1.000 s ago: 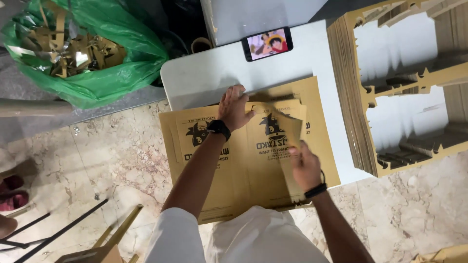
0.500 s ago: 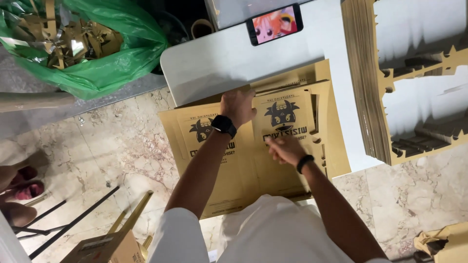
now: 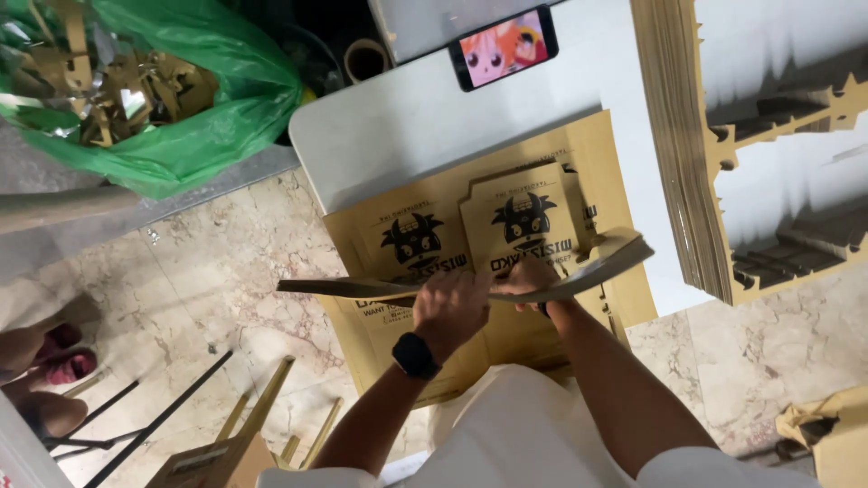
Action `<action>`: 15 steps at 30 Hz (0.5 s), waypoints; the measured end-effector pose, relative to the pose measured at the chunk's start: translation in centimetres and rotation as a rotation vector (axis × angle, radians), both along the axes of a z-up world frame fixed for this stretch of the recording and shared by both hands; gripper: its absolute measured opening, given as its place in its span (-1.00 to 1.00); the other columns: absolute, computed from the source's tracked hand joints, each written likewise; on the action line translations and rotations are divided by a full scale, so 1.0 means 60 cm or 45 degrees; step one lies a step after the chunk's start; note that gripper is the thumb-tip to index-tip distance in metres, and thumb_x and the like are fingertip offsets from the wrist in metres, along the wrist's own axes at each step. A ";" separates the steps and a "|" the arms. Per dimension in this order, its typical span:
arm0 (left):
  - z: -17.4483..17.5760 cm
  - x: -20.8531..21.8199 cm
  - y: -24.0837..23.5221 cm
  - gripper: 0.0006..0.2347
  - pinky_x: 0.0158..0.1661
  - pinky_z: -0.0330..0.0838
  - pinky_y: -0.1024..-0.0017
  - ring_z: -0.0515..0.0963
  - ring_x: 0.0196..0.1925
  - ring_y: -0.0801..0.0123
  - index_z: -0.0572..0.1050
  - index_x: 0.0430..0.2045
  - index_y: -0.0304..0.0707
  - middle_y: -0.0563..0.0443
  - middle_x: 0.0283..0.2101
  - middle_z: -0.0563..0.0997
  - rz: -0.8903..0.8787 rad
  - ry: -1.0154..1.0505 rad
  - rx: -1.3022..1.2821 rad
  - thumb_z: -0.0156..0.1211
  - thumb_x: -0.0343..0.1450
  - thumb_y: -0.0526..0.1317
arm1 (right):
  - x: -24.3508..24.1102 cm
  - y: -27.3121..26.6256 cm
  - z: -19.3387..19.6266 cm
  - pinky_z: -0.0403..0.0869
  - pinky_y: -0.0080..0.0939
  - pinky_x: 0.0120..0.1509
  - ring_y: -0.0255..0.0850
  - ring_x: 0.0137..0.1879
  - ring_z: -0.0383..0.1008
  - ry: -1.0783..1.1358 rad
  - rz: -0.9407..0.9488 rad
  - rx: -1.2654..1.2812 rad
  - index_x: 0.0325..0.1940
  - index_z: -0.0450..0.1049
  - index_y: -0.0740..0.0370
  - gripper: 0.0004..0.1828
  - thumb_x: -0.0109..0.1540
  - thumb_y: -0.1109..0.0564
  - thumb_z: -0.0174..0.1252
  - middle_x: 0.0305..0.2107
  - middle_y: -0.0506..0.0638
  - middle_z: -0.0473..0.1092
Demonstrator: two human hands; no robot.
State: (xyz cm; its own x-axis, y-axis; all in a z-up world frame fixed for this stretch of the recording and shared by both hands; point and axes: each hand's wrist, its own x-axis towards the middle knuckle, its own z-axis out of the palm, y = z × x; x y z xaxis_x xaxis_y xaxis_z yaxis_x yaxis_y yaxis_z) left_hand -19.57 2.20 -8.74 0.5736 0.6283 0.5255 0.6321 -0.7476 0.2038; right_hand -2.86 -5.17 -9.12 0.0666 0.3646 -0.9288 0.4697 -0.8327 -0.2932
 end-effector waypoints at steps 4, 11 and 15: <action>0.099 -0.033 0.104 -0.87 -0.25 0.46 0.39 0.55 -0.33 0.22 0.46 -0.54 0.05 0.17 -0.52 0.40 -0.306 0.391 -0.682 0.10 0.13 -0.09 | 0.009 -0.005 -0.056 0.53 -0.07 -0.04 -0.09 -0.47 0.57 0.119 0.196 -0.125 -0.64 0.60 0.12 -0.30 0.27 -0.46 0.09 -0.66 -0.05 0.56; 0.204 -0.008 0.175 -0.91 -0.39 0.47 0.33 0.57 -0.55 0.09 0.37 -0.77 -0.14 0.08 -0.74 0.42 -0.566 0.756 -1.235 0.13 0.05 -0.20 | 0.006 0.022 -0.005 0.36 -0.18 -0.40 -0.19 -0.72 0.34 -0.045 -0.152 -0.201 -0.64 0.58 0.26 -0.53 0.23 -0.10 0.24 -0.79 0.01 0.45; 0.187 -0.056 0.132 -0.84 -0.38 0.52 0.26 0.64 -0.43 0.12 0.52 -0.54 -0.01 0.09 -0.59 0.54 -0.704 0.793 -1.161 0.19 0.08 -0.15 | 0.016 0.015 -0.008 0.39 -0.16 0.01 -0.07 -0.27 0.47 0.277 0.096 -0.337 -0.16 0.63 0.19 -0.19 0.16 -0.60 0.04 -0.33 0.06 0.51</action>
State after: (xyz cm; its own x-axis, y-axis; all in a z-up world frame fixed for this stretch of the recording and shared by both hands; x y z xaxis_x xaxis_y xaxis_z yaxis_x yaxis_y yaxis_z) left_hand -22.92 10.10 2.46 0.8740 0.2156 -0.4355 0.4525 -0.6877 0.5678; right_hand -1.91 -4.28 -9.60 -0.1615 0.1053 -0.9812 0.4832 -0.8585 -0.1717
